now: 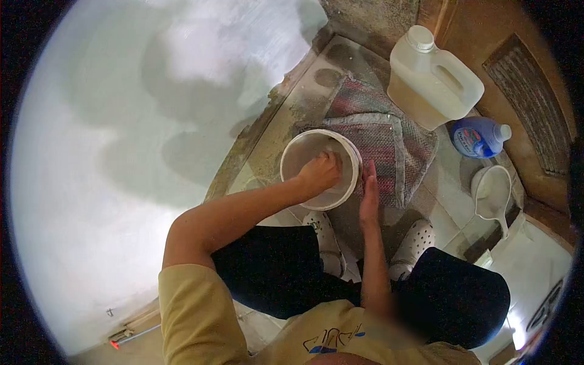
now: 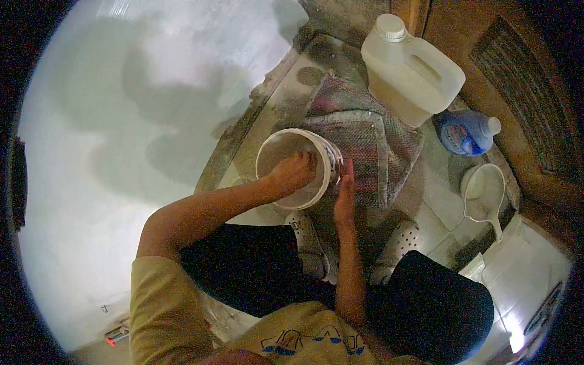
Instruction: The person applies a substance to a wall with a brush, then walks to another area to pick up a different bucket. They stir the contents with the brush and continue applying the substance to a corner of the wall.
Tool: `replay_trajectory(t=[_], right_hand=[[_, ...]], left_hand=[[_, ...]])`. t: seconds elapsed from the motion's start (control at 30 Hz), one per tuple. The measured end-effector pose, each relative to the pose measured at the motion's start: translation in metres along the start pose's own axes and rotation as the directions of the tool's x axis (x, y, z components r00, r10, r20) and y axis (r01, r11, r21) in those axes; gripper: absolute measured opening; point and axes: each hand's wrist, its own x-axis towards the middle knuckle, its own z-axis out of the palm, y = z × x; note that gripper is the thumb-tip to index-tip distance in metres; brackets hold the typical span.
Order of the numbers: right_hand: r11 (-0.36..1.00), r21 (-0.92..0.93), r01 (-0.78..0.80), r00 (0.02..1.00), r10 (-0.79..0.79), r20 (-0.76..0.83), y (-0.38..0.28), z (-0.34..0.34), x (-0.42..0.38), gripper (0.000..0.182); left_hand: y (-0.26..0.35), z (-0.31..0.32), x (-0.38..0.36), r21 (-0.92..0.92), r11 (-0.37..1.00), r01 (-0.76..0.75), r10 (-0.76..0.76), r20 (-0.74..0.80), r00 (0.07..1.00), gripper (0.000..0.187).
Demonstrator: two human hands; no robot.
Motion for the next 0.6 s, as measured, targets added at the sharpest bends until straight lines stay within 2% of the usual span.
replay_trajectory(t=[0.07,0.1,0.17,0.2,0.27,0.4,0.47,0.6], right_hand=[[1.000,0.020,-0.010,1.000,0.010,-0.003,0.000,0.001,-0.001,0.070],[1.000,0.017,-0.010,1.000,0.010,0.003,0.001,0.001,-0.001,0.070],[1.000,0.024,-0.013,1.000,0.014,-0.016,0.003,0.002,-0.001,0.071],[1.000,0.021,-0.013,1.000,0.014,-0.012,0.003,0.002,0.000,0.071],[0.999,0.029,-0.036,0.999,0.036,-0.032,0.005,0.002,-0.001,0.071],[0.999,-0.022,-0.039,0.999,0.039,-0.031,0.005,0.002,-0.003,0.071],[1.000,-0.010,-0.003,0.999,0.002,-0.034,0.005,0.002,-0.002,0.071],[1.000,0.003,0.021,0.998,-0.021,-0.060,0.007,-0.002,-0.002,0.070]], left_hand=[[0.005,0.012,0.001,-0.162,0.978,0.132,-0.143,-0.058,0.988,0.037],[0.005,0.015,0.000,-0.163,0.977,0.138,-0.149,-0.059,0.987,0.037],[0.001,0.020,-0.003,-0.055,0.997,0.045,-0.056,-0.213,0.976,0.037],[-0.002,0.027,-0.004,-0.057,0.997,0.050,-0.061,-0.214,0.975,0.037],[-0.007,0.040,-0.007,-0.050,0.994,-0.102,0.085,-0.272,0.959,0.036],[-0.014,0.034,-0.015,-0.144,0.982,-0.118,0.082,-0.233,0.969,0.032],[-0.021,0.022,-0.019,-0.234,0.963,-0.131,0.103,-0.129,0.986,0.028],[-0.033,-0.005,-0.024,-0.190,0.966,-0.177,0.159,-0.105,0.982,0.027]])
